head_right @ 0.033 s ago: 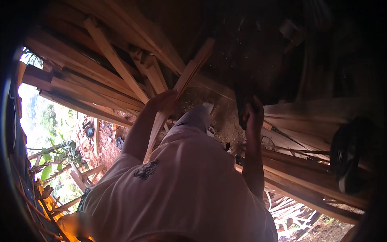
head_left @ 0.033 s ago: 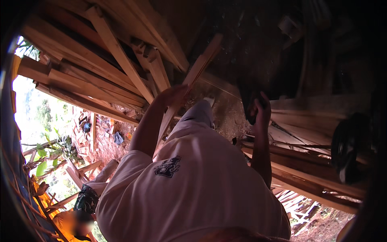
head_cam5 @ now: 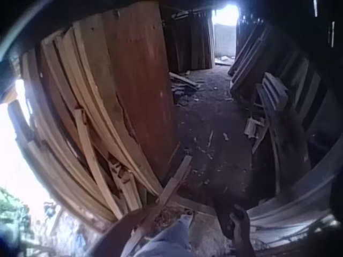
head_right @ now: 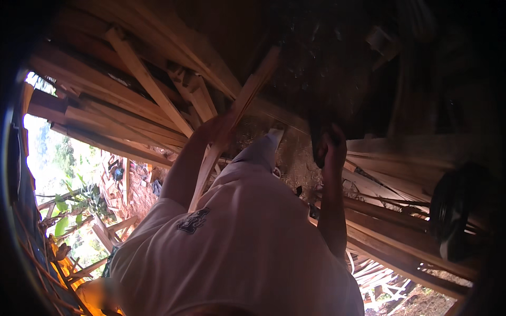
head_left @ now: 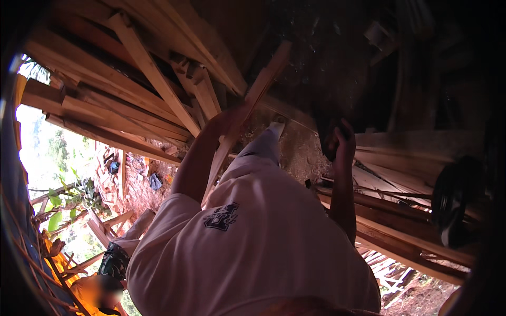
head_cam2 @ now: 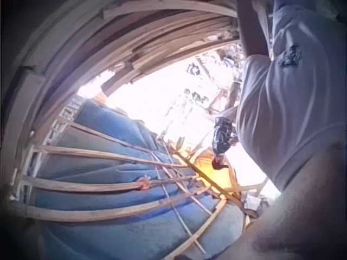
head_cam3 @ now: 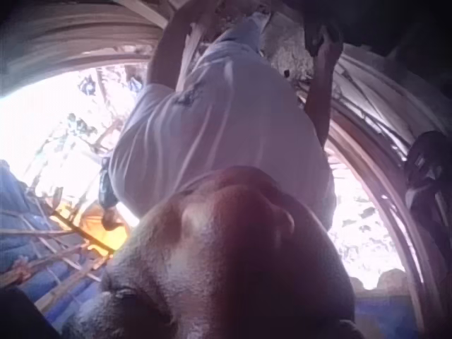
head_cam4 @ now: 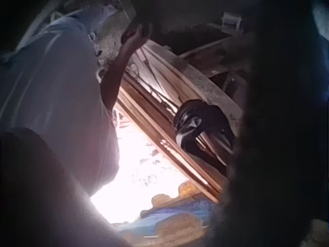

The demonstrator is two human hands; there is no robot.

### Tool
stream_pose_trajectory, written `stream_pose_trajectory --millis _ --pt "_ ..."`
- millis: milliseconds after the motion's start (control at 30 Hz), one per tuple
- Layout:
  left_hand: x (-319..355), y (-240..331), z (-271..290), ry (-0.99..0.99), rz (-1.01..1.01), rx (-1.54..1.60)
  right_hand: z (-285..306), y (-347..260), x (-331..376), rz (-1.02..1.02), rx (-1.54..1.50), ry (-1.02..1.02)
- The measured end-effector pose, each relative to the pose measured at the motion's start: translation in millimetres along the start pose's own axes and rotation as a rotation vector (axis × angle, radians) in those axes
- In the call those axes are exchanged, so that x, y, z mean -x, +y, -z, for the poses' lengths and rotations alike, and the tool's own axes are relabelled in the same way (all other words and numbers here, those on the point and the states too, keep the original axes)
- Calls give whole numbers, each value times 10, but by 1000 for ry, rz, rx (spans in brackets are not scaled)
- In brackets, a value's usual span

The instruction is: The person selects and stacks thin wooden strips, then uses a hand saw to cut a strip to size. They then squat and assemble the cut strips into a small rectangular wooden frame, fitting the pieces together by hand.

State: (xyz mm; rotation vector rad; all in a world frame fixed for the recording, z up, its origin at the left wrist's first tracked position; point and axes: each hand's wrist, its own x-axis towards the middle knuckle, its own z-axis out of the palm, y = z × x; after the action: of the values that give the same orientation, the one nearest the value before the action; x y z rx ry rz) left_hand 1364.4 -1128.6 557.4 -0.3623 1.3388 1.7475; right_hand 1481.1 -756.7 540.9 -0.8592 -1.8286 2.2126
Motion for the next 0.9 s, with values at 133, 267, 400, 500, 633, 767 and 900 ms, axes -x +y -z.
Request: stream_pose_trajectory --millis 133,267,400,500,633,767,900 --pt "-1095 807 184 -106 34 146 -313 -218 -776 -18 -70 38" --pt "-2036 1556 74 -168 97 206 -664 -781 -1242 -73 -46 99" --pt "-2852 2373 -110 -240 153 34 -865 -1414 -1776 -78 -55 152" --pt "-3345 2872 -472 -319 154 -20 -853 -1677 -2201 -63 -44 204" --pt "-4074 3409 -814 -212 189 -115 -774 -1973 -2948 -56 -212 181" --pt "-4769 3856 -1266 -157 177 -349 -489 -2205 -3838 -119 -205 210" --pt "-5784 4129 -1664 -36 177 -706 -36 -2158 -4829 -215 -45 231"
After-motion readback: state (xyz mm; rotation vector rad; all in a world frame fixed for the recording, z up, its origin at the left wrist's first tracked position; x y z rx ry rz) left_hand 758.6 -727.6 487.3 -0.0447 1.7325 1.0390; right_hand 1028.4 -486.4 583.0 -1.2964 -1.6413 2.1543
